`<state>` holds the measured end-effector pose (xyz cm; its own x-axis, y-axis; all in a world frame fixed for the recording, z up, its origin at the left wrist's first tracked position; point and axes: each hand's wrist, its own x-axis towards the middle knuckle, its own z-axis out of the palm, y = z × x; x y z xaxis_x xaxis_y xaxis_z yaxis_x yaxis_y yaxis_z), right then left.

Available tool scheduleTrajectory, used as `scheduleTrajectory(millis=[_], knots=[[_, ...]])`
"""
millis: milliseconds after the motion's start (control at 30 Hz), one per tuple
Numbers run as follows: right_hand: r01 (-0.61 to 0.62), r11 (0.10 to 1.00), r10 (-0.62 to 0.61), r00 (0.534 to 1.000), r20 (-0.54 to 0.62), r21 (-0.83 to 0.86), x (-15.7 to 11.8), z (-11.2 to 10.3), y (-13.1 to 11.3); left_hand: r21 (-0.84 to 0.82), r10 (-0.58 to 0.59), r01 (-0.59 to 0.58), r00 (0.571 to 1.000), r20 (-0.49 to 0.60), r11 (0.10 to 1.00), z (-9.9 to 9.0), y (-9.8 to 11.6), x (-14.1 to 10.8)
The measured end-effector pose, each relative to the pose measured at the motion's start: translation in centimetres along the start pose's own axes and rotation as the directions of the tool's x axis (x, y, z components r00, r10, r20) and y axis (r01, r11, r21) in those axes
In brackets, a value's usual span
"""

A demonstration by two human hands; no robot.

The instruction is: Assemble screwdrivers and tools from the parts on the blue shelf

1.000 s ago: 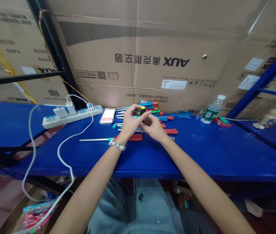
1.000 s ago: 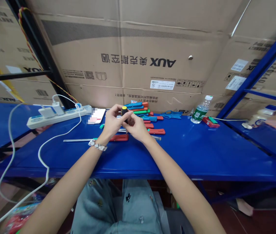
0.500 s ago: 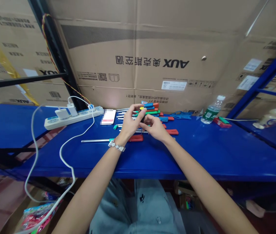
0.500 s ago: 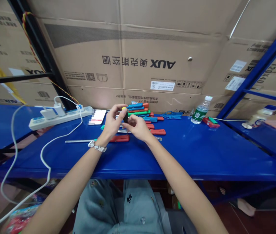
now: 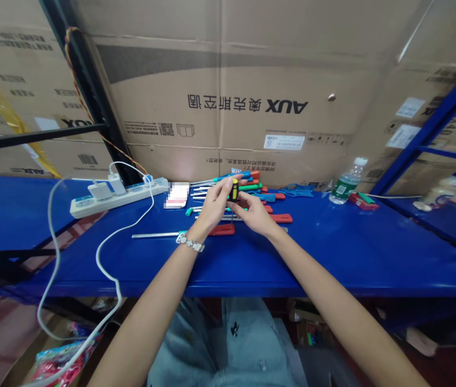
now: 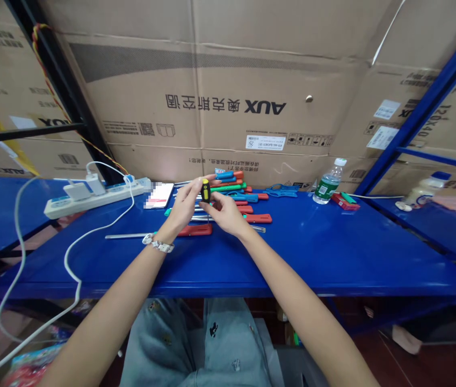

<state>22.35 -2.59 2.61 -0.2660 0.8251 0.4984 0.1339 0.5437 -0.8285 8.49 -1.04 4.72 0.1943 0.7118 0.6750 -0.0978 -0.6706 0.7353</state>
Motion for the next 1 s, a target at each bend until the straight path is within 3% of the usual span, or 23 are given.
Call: scheduleTrajectory(millis=[133, 200, 300, 467, 533, 700, 833, 933, 1000], knots=[[0.033, 0.999, -0.036, 0.983, -0.177, -0.023, 0.3, 0.9, 1.5, 0.051, 0.04, -0.028, 0.963, -0.265, 0.998, 1.1, -0.1, 0.1], [0.005, 0.997, -0.023, 0.97, -0.242, -0.072, 0.4, 1.3, 1.9, 0.066, 0.056, -0.038, 0.951, -0.304, 0.997, 1.5, 0.0, 0.0], [0.014, 0.994, -0.037, 0.974, -0.223, -0.107, 0.2, 1.3, 1.5, 0.064, 0.066, -0.054, 0.977, -0.204, 0.997, 1.3, 0.2, -0.2], [0.003, 1.0, -0.003, 0.997, 0.072, -0.003, -0.1, -0.3, 0.2, 0.099, 0.071, -0.062, 0.994, -0.082, 0.993, 0.2, -0.2, -0.4], [-0.001, 0.999, 0.002, 0.999, 0.053, -0.036, -0.1, -0.8, 0.3, 0.124, 0.074, -0.061, 0.992, -0.107, 0.99, 0.3, -0.3, -0.2], [0.014, 0.998, -0.021, 0.992, -0.126, -0.054, 0.4, 0.1, 1.7, 0.155, 0.082, -0.037, 0.952, -0.294, 0.987, 1.8, 0.2, 0.1], [0.002, 0.996, -0.019, 0.98, -0.198, -0.088, 0.1, 0.8, 1.6, 0.131, 0.082, -0.063, 0.987, -0.139, 0.989, 1.8, 0.6, -0.1], [0.02, 0.998, -0.023, 0.999, -0.045, -0.064, -0.2, 0.3, 0.7, 0.135, 0.061, -0.058, 0.998, -0.023, 0.989, 1.0, 0.3, -0.3], [0.043, 0.997, -0.04, 0.998, 0.045, -0.058, -0.2, -0.3, 0.2, 0.162, 0.043, -0.041, 0.999, -0.011, 0.986, 0.5, 0.0, -0.4]])
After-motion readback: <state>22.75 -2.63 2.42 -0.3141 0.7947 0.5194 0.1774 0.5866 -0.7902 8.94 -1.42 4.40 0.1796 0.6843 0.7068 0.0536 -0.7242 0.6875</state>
